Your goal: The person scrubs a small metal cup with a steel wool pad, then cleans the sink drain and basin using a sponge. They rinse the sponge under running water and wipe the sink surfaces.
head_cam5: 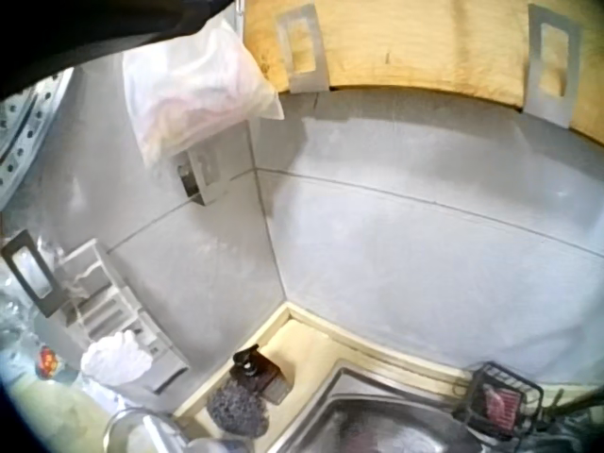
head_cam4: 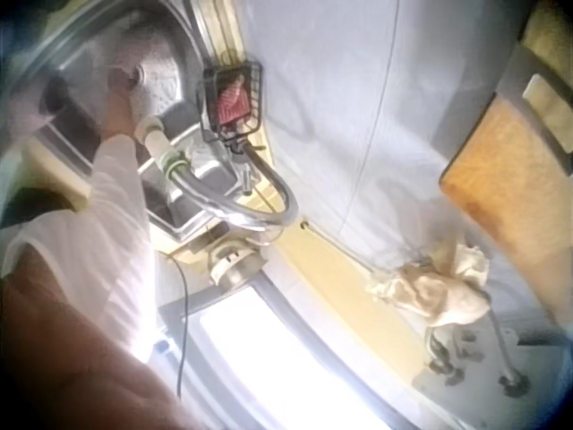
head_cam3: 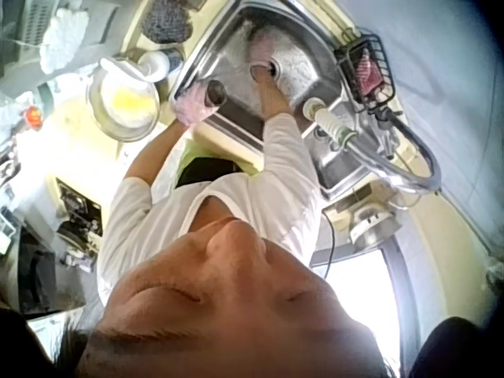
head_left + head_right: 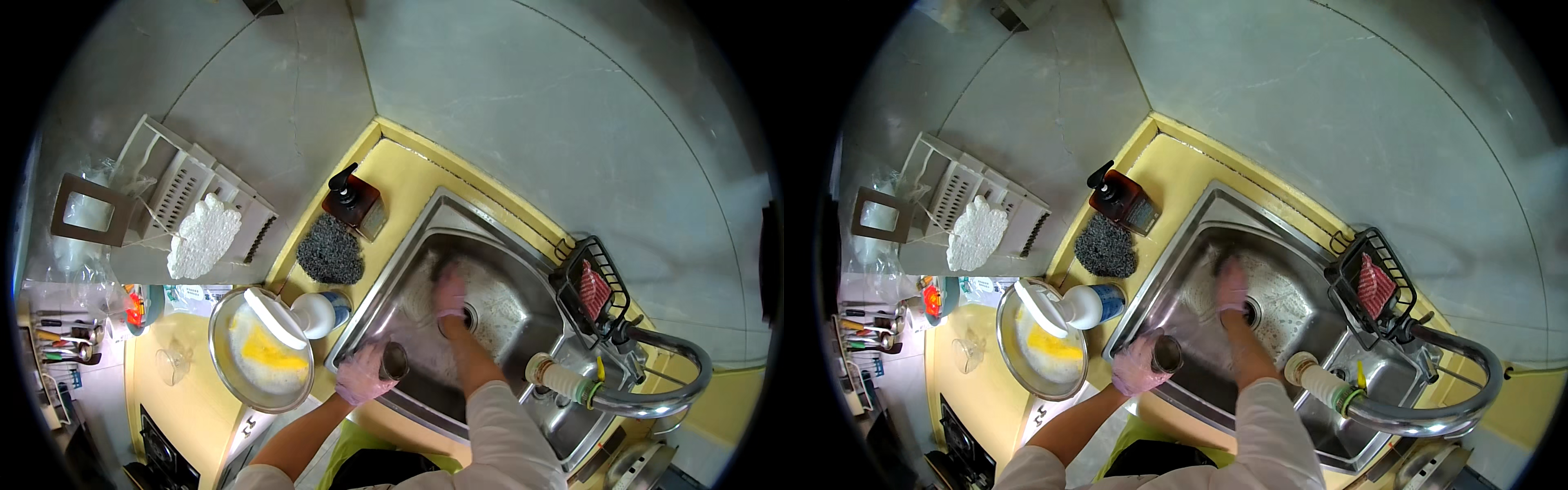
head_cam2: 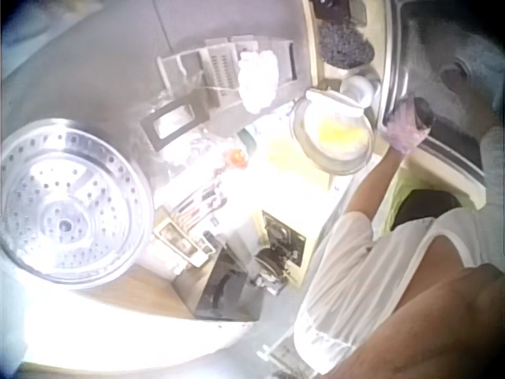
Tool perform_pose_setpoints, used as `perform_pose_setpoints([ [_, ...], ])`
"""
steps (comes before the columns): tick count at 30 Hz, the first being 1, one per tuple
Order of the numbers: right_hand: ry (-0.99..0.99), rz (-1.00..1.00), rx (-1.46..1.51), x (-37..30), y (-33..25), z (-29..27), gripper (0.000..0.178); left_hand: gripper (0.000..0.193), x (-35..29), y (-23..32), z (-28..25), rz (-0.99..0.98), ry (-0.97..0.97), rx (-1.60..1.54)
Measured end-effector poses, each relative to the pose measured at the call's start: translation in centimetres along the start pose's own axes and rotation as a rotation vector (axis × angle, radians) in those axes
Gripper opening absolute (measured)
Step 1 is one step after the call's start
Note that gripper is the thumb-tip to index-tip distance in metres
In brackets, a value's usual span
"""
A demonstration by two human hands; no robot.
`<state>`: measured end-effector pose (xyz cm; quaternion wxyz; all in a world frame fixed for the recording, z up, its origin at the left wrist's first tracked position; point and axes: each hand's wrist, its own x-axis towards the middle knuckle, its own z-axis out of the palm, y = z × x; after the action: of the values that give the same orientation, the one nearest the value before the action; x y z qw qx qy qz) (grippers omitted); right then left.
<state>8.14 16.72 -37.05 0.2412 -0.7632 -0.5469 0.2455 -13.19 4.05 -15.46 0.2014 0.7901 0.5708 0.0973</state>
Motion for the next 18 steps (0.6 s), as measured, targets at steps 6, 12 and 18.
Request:
perform_pose_setpoints([
  [6, -0.584, -0.529, -0.227, -7.2, 0.8, -2.6, 0.043, 0.077, -0.5, -0.9, 0.0, 0.008, 0.031, -0.044],
  [12, 0.123, -0.156, -0.204, -1.1, -0.5, 1.0, 0.045, 0.081, 0.4, 0.1, -0.2, 0.002, 0.011, -0.038],
  [18, -0.767, -0.579, -0.337, -10.0, -1.8, -3.5, 0.053, 0.086, -1.1, -1.3, 1.0, -0.047, -0.03, -0.059],
])
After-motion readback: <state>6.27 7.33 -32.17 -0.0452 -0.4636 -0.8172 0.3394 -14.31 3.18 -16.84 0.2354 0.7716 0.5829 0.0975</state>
